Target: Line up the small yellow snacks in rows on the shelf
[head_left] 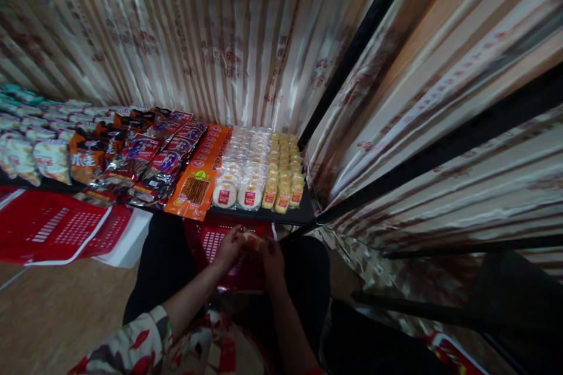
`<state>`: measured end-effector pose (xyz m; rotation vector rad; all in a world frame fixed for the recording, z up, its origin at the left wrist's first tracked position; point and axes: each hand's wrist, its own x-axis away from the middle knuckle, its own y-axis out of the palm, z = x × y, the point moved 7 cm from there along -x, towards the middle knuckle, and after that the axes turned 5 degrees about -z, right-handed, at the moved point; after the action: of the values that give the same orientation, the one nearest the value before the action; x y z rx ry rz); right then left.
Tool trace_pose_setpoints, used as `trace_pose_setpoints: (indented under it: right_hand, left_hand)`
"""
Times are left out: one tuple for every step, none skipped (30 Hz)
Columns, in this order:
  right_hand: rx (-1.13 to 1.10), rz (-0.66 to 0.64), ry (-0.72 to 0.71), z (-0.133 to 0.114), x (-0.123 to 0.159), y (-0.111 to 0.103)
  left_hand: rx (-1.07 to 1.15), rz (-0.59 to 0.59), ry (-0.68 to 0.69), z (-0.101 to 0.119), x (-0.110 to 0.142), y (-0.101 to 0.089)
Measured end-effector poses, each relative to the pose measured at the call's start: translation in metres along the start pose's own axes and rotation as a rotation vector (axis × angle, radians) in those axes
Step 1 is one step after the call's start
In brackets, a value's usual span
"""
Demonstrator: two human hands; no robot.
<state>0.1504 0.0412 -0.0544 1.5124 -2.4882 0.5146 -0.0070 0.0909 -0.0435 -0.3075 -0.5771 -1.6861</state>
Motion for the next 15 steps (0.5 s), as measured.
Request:
trace_pose_setpoints:
  right_hand:
    - [-0.021, 0.008, -0.002, -0.004, -0.001, -0.003]
    - [-0.035, 0.019, -0.011, -0.009, -0.001, -0.005]
    - [-0.041, 0.03, -0.029, -0.015, -0.001, -0.008]
    - [-0.044, 0.039, -0.052, -0.021, -0.001, -0.01]
    - [-0.044, 0.045, -0.075, -0.028, -0.001, -0.013]
    - [-0.043, 0.044, -0.096, -0.035, -0.001, -0.014]
    - [-0.044, 0.033, -0.116, -0.041, -0.001, -0.015]
    - [-0.044, 0.016, -0.134, -0.047, -0.001, -0.015]
    - [-0.044, -0.006, -0.15, -0.053, -0.001, -0.016]
    - [-0.042, -0.03, -0.163, -0.059, 0.0, -0.016]
    - [-0.039, -0.052, -0.173, -0.063, 0.0, -0.016]
    - [-0.033, -0.069, -0.179, -0.068, 0.0, -0.017]
    - [-0.028, -0.081, -0.182, -0.071, 0.001, -0.018]
    - [-0.023, -0.089, -0.181, -0.074, 0.001, -0.019]
    - [-0.024, -0.098, -0.18, -0.077, 0.002, -0.02]
  left_hand:
    - [0.008, -0.022, -0.021, -0.003, 0.001, 0.003]
    - [0.011, -0.036, -0.029, -0.006, 0.001, 0.005]
    - [0.011, -0.049, -0.026, -0.007, 0.002, 0.007]
    - [0.007, -0.065, -0.014, -0.007, 0.003, 0.009]
    - [0.002, -0.087, 0.009, -0.006, 0.004, 0.012]
    - [-0.003, -0.118, 0.035, -0.004, 0.005, 0.016]
    - [-0.005, -0.154, 0.063, -0.001, 0.007, 0.02]
    - [-0.009, -0.196, 0.086, 0.002, 0.009, 0.025]
    - [-0.017, -0.237, 0.106, 0.005, 0.011, 0.03]
    - [-0.029, -0.268, 0.124, 0.007, 0.012, 0.034]
    - [-0.049, -0.289, 0.138, 0.009, 0.014, 0.037]
    - [-0.077, -0.305, 0.147, 0.011, 0.015, 0.04]
    - [-0.111, -0.309, 0.155, 0.012, 0.016, 0.042]
    - [-0.148, -0.309, 0.16, 0.012, 0.017, 0.043]
    - [-0.186, -0.303, 0.165, 0.012, 0.017, 0.043]
